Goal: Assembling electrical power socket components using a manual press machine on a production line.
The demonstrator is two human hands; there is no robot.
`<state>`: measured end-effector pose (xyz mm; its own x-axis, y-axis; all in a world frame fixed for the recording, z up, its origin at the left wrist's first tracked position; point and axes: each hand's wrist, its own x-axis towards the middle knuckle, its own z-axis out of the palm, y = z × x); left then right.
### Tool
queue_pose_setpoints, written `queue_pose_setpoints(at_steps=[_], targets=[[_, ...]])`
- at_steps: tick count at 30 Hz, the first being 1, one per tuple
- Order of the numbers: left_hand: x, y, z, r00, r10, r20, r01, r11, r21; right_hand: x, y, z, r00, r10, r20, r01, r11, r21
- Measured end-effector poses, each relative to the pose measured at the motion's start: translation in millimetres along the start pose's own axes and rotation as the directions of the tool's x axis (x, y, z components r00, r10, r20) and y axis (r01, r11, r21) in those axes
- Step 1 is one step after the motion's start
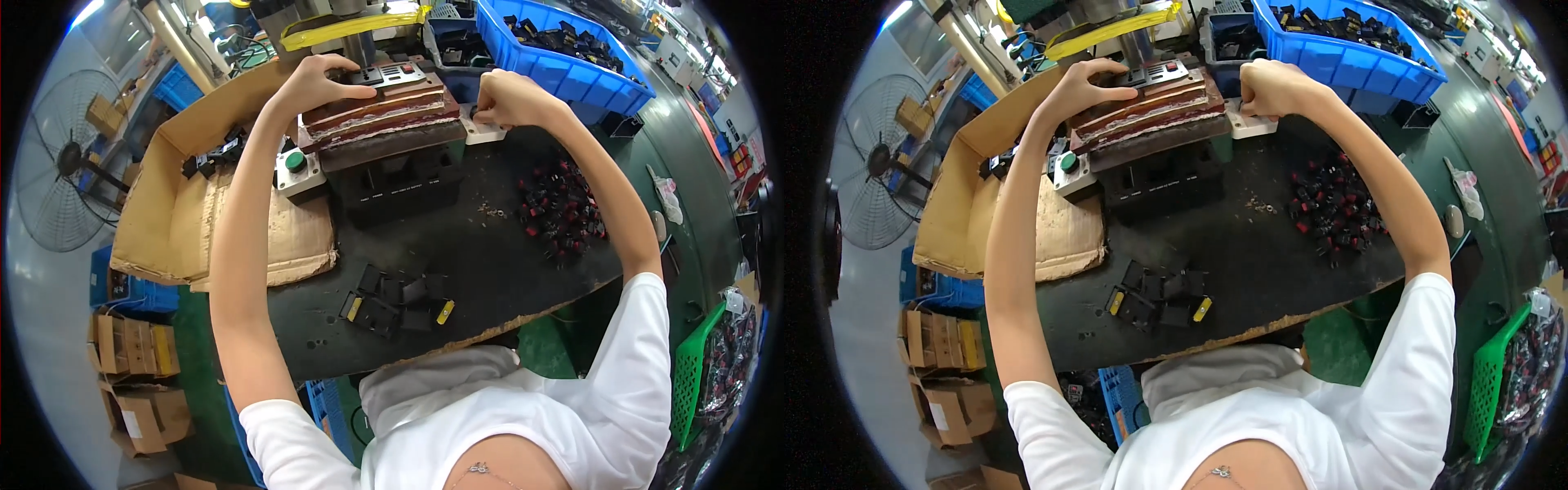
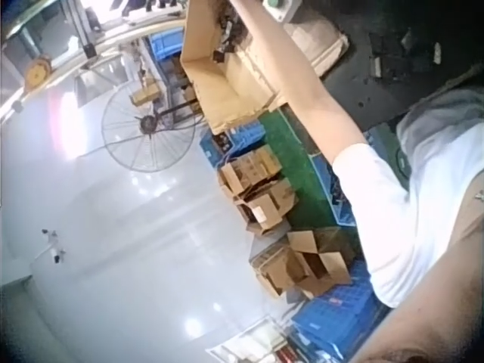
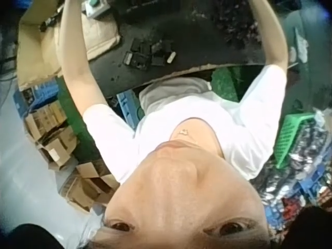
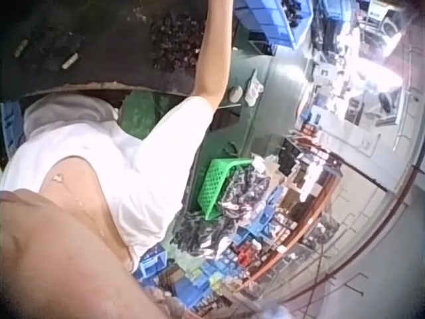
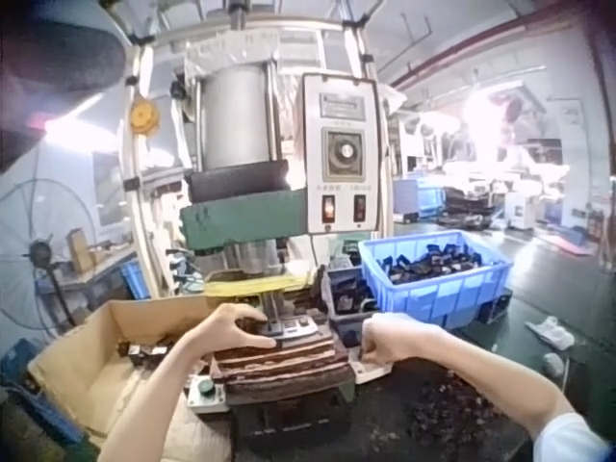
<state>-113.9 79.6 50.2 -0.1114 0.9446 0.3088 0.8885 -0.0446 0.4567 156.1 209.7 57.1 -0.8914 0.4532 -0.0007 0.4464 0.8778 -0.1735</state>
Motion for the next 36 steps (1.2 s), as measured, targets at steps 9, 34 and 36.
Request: queue_pose_setpoints(at_steps=[9,34,36], targets=[[-80.9,81.6,31.3,0.777,0.578,-0.248,-0.362,0.733,0.575,-31.2,-34.1,19.8,0.807,-0.208,-0.553,0.461,0.807,0.368],[-178.7,82.0,44.0,0.543,0.676,-0.498,-0.326,0.716,0.617,-80.4,-87.2,57.1,0.643,-0.293,-0.708,0.7,0.599,0.388],[-182.3,81.5,37.8,0.723,0.355,-0.593,-0.205,0.929,0.307,-80.9,-84.8,55.6,0.629,-0.265,-0.731,0.695,0.614,0.374]])
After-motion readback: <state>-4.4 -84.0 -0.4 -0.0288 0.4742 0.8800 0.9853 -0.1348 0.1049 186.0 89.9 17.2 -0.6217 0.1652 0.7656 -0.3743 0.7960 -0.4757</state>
